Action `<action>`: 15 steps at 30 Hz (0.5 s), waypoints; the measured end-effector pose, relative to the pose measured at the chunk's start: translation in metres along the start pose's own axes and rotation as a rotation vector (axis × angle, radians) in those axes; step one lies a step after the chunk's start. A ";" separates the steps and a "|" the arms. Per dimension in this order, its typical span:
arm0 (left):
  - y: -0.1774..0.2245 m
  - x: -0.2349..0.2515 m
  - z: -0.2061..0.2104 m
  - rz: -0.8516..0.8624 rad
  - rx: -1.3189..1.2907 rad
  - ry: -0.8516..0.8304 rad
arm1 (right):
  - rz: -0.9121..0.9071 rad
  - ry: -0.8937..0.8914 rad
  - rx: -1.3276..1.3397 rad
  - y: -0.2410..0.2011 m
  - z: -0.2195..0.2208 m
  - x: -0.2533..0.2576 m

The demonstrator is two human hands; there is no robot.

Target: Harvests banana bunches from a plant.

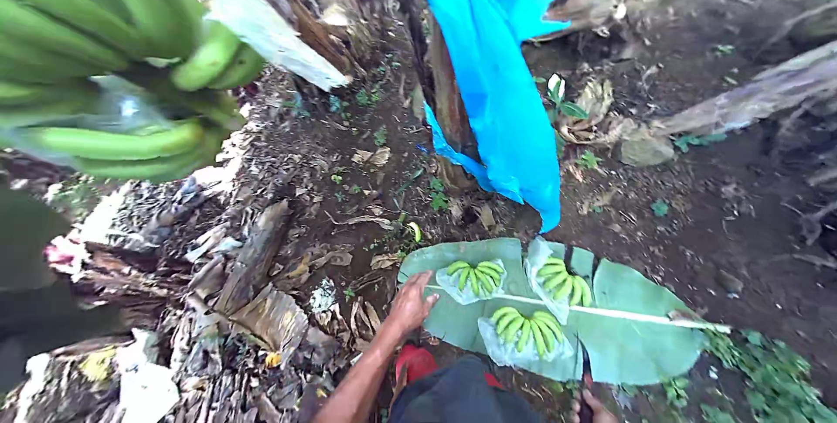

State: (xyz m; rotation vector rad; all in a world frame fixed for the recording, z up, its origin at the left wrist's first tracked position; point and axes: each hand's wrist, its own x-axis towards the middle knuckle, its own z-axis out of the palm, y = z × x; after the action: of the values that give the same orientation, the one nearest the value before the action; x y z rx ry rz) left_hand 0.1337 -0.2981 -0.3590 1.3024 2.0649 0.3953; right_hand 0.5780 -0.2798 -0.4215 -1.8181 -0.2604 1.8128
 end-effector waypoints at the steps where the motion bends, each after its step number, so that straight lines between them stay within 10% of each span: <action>1: -0.002 -0.006 -0.028 0.002 0.029 0.059 | -0.041 -0.022 -0.040 -0.010 0.012 0.003; 9: 0.005 -0.056 -0.322 0.311 0.670 0.759 | -0.410 -0.266 -0.501 -0.059 0.149 -0.045; 15: -0.040 -0.077 -0.451 0.054 1.012 0.724 | -1.013 -0.594 -1.006 -0.079 0.313 -0.109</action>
State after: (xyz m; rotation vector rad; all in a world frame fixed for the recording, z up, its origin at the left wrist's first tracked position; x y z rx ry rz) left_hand -0.1720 -0.3445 -0.0201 1.9748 3.0305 -0.2763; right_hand 0.2865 -0.1931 -0.2673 -1.0916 -2.1560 1.4011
